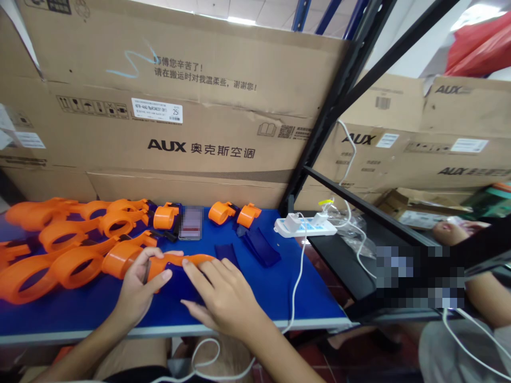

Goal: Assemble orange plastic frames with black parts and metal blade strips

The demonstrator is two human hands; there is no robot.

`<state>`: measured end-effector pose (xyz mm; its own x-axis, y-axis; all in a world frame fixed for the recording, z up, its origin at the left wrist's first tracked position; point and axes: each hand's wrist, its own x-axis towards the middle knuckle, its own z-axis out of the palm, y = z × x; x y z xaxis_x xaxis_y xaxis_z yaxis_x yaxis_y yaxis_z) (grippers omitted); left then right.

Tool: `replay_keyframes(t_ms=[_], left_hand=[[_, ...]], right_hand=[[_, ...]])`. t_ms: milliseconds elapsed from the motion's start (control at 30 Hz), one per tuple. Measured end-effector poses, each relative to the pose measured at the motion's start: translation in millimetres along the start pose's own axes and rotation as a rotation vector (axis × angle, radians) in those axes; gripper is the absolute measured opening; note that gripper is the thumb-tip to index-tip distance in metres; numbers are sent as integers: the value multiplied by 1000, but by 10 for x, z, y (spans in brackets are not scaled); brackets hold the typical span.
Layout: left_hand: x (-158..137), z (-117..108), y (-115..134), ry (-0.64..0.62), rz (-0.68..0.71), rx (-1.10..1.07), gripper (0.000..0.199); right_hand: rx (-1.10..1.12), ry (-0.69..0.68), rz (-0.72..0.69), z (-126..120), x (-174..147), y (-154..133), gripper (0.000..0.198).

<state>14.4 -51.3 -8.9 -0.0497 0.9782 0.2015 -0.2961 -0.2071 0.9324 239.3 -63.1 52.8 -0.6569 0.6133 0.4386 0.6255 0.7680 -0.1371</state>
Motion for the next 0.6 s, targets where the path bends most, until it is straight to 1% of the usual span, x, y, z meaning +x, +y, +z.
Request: replay_keyframes(t_ms=[67, 100, 167, 233, 267, 333, 400, 433, 500, 600], left_hand=[[9, -11, 7, -18, -12, 0, 34], [14, -26, 20, -46, -25, -13, 37], [22, -74, 65, -110, -37, -48, 46], [25, -142, 116, -138, -15, 8, 53], [25, -179, 134, -136, 8, 97, 53], [27, -242, 137, -140, 65, 351, 51], [36, -280, 88, -199, 137, 594, 50], [44, -287, 47, -238, 176, 685, 50], [67, -286, -41, -300, 237, 799, 50], [109, -284, -133, -325, 287, 891, 41]], right_hand=[[10, 6, -2, 2, -8, 1, 59], [39, 24, 9, 4, -15, 5, 60], [160, 95, 91, 12, -29, 20, 64], [372, 205, 279, 30, -31, 38, 65], [510, 252, 401, 44, -25, 47, 62], [833, 295, 644, 87, 2, 57, 56], [1160, 289, 822, 148, 36, 52, 59], [1297, 282, 878, 183, 49, 45, 59], [1489, 259, 938, 255, 63, 25, 53], [1621, 137, 963, 359, 53, -2, 43]])
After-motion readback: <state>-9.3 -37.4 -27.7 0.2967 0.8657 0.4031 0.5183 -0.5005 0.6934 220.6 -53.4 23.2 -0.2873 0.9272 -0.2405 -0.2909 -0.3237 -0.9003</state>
